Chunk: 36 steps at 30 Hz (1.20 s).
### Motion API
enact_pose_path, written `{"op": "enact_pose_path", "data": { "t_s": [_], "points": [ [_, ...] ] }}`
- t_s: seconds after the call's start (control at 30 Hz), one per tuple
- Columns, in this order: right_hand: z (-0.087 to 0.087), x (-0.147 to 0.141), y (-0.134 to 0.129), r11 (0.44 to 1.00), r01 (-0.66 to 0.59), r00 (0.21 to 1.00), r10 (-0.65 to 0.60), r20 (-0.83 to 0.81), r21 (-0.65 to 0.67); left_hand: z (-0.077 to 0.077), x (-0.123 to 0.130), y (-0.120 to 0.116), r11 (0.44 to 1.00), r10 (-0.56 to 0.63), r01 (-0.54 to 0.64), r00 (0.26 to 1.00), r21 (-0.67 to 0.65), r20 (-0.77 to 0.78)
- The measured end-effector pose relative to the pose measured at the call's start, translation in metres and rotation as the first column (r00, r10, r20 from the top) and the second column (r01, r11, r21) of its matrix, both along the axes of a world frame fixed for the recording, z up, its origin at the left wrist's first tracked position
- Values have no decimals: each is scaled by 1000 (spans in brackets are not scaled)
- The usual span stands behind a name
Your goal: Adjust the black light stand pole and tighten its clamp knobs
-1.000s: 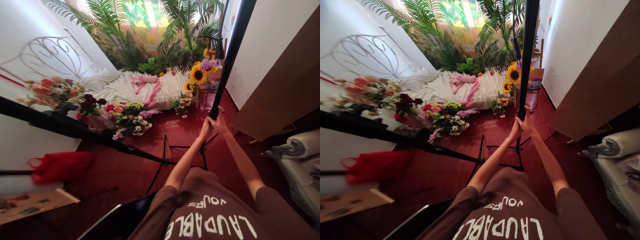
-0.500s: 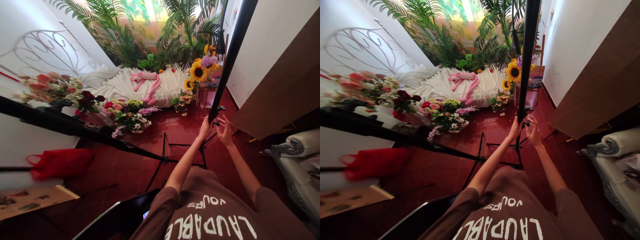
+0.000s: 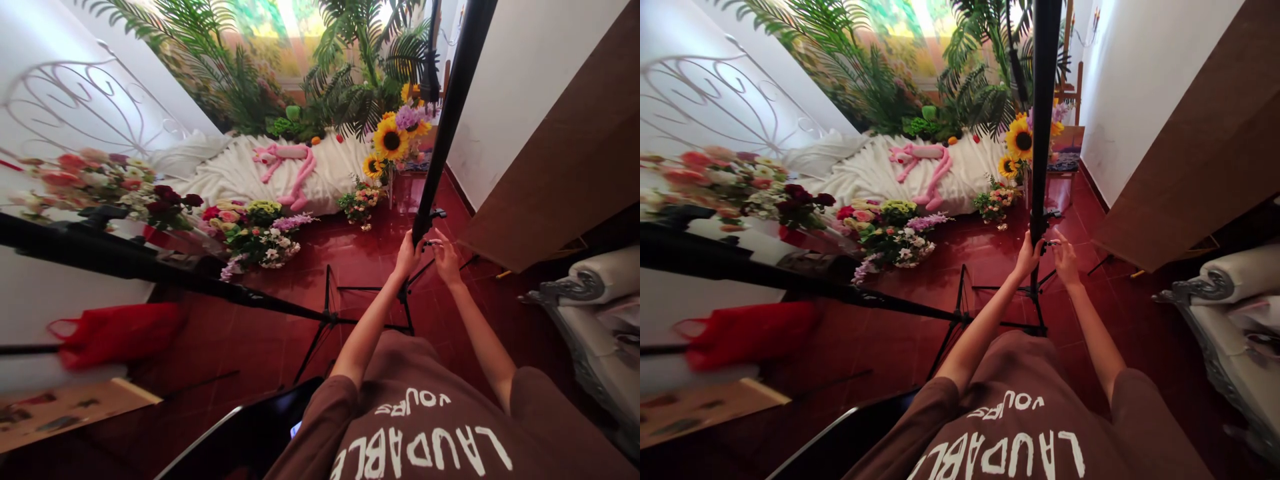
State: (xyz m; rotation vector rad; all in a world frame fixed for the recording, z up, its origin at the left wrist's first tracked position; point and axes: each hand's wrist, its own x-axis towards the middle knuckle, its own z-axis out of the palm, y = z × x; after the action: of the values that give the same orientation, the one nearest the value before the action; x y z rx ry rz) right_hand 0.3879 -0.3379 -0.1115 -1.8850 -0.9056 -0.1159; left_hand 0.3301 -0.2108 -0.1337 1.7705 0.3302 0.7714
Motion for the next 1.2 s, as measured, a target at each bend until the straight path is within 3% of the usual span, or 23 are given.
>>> {"op": "enact_pose_path", "data": {
  "t_s": [0.23, 0.4, 0.53, 0.6, 0.77, 0.87, 1.0, 1.1, 1.2],
  "points": [
    [4, 9, 14, 986, 124, 936, -81, -343, 107, 0, -1, 1, 1000, 1, -1, 1000, -17, 2],
    [8, 20, 21, 990, 93, 860, -27, -510, 105, -2, 0, 1, 1000, 2, -2, 1000, -4, 5],
    [10, 27, 25, 993, 92, 749, -20, -662, 74, -1, 0, 0, 1000, 8, -8, 1000, 17, 7],
    [11, 28, 27, 993, 100, 712, -28, -702, 62, 2, 0, 0, 1000, 1, -1, 1000, 6, -5],
    [10, 25, 27, 986, 131, 711, -22, -703, 101, 1, -15, 7, 997, -70, 69, 997, -32, -13],
    [8, 23, 26, 983, 142, 705, -17, -709, 117, -11, -44, 19, 990, -71, 62, 995, -128, -65],
    [3, 18, 30, 968, 224, 705, -79, -705, 115, -20, -108, 44, 959, 124, -166, 975, -231, -186],
    [-3, 8, 34, 924, 356, 731, -182, -657, 140, -6, -161, 65, 906, 312, -353, 930, -234, -195],
    [-11, -12, 36, 882, 441, 691, -218, -689, 163, 21, -213, 81, 829, 532, -552, 829, -96, -170]
  ]
}}
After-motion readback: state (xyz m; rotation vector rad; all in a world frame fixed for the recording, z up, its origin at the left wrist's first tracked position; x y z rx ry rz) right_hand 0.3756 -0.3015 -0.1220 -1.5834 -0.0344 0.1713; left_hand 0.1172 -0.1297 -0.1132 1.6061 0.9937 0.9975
